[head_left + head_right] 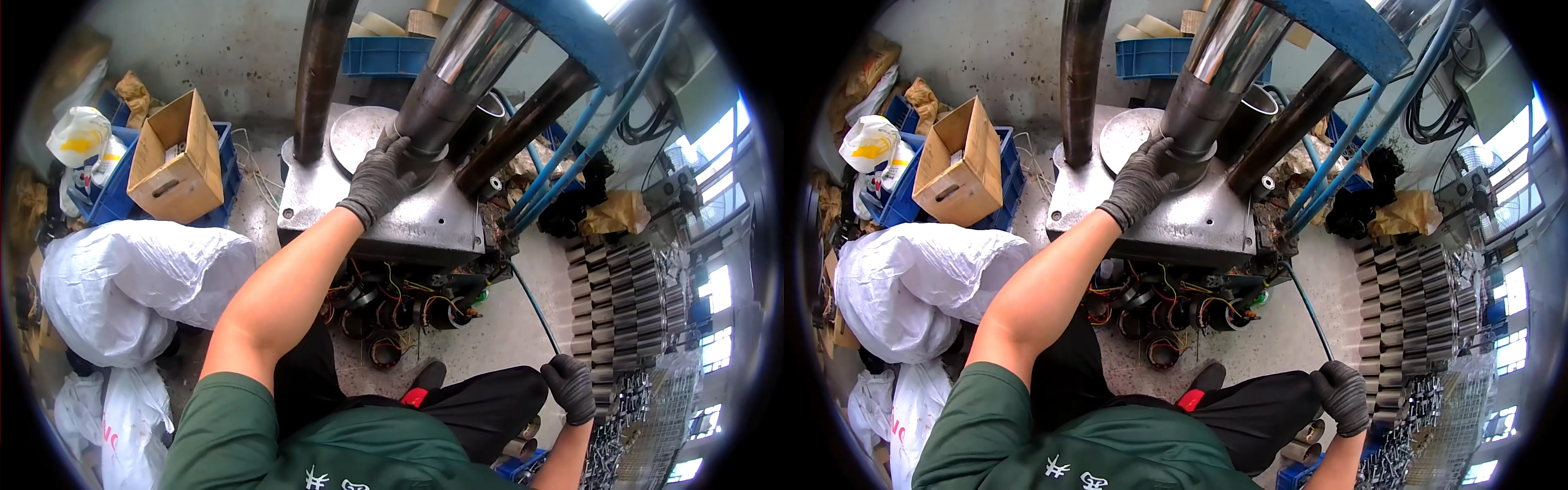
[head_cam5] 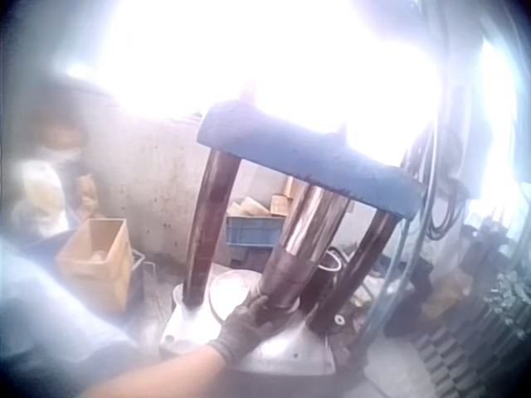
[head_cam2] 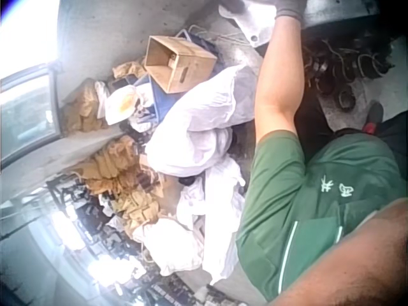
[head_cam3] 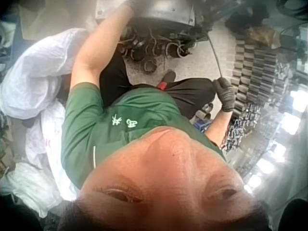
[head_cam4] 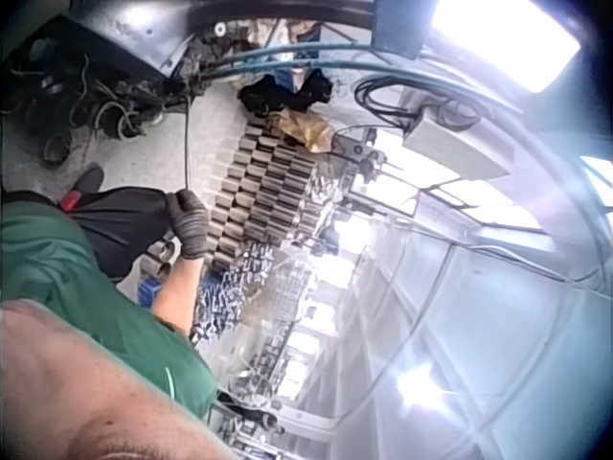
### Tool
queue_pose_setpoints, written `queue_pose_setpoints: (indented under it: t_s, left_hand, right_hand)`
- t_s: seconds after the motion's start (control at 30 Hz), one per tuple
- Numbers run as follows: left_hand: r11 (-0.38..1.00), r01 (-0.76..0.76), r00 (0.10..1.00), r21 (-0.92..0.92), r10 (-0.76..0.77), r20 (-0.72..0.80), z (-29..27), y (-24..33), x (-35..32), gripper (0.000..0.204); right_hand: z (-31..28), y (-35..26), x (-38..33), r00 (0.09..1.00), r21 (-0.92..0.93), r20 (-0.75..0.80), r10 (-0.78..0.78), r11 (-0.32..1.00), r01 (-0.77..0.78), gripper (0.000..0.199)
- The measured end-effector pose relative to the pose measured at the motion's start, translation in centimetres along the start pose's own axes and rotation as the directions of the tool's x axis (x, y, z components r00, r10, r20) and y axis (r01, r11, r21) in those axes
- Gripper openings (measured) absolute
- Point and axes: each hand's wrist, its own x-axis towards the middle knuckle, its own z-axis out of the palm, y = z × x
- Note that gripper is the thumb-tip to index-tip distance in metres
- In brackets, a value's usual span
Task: The person holds an electric motor stator and inserts thin wires into its slots by hand, then places the stator inside a metal cylinder and uses a hydraulic press to seat it.
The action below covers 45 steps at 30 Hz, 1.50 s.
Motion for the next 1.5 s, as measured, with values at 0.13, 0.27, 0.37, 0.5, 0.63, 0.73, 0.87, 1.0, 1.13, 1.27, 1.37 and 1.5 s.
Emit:
queue_pose_setpoints:
  t_s: [0.13, 0.27, 0.37, 0.5, 0.63, 0.73, 0.87, 1.0, 1.13, 1.27, 1.37, 1.5]
  left_hand:
    - [1.0, 0.008, 1.0, 0.003, -0.008, -0.009, 0.1, 0.1, 0.1, 0.071]
    - [1.0, 0.007, 1.0, 0.017, -0.007, -0.017, 0.4, -0.2, 0.1, 0.072]
    - [1.0, 0.014, 1.0, 0.007, -0.014, -0.006, 0.4, -0.2, 0.1, 0.072]
    - [1.0, 0.006, 1.0, 0.015, -0.006, -0.006, 0.3, -0.1, 0.1, 0.072]
    - [1.0, 0.011, 1.0, 0.013, -0.011, -0.004, 0.3, -0.1, 0.1, 0.072]
    - [0.999, 0.02, 1.0, 0.037, -0.02, 0.005, 0.3, 0.2, 0.1, 0.072]
    - [0.999, 0.006, 1.0, 0.037, -0.006, -0.007, 0.4, -0.1, 0.1, 0.073]
    - [0.999, 0.004, 1.0, 0.048, -0.003, -0.01, 0.4, -0.1, 0.2, 0.073]
    - [0.999, 0.003, 1.0, 0.053, -0.002, -0.01, 0.4, 0.0, 0.1, 0.073]
    - [0.998, -0.006, 1.0, 0.056, 0.007, -0.013, 0.5, -0.2, 0.1, 0.072]
    - [0.998, -0.006, 1.0, 0.062, 0.007, -0.008, 0.5, -0.2, 0.1, 0.072]
    - [0.999, -0.009, 1.0, 0.049, 0.011, -0.023, 0.5, -0.4, 0.2, 0.073]
  right_hand:
    - [0.6, 0.5, -0.1, 0.995, 0.017, -0.097, -0.022, 1.0, 0.024, 0.021]
    - [0.7, 0.5, -0.1, 0.995, 0.056, -0.102, -0.004, 0.998, 0.01, 0.022]
    - [0.8, 0.6, -0.1, 0.993, 0.017, -0.115, -0.004, 1.0, 0.006, 0.023]
    - [0.8, 0.5, -0.2, 0.992, 0.009, -0.129, 0.001, 1.0, 0.0, 0.024]
    - [0.9, 0.7, -0.1, 0.991, 0.025, -0.131, 0.014, 1.0, -0.011, 0.025]
    - [0.8, 0.5, -0.2, 0.992, 0.026, -0.123, 0.013, 1.0, -0.009, 0.025]
    - [0.5, 0.3, 0.0, 0.995, 0.019, -0.094, 0.037, 0.999, -0.036, 0.022]
    - [0.7, 0.4, 0.0, 0.99, 0.032, -0.141, -0.012, 0.999, 0.017, 0.025]
    - [0.3, 0.5, 0.0, 0.994, -0.015, -0.105, 0.011, 1.0, -0.013, 0.023]
    - [0.2, 0.5, 0.1, 0.994, -0.013, -0.109, -0.006, 1.0, 0.004, 0.023]
    - [0.2, 0.7, 0.2, 0.995, -0.007, -0.098, -0.004, 1.0, 0.004, 0.023]
    - [-0.4, 0.6, 0.6, 0.996, -0.027, -0.076, -0.036, 0.999, 0.034, 0.022]
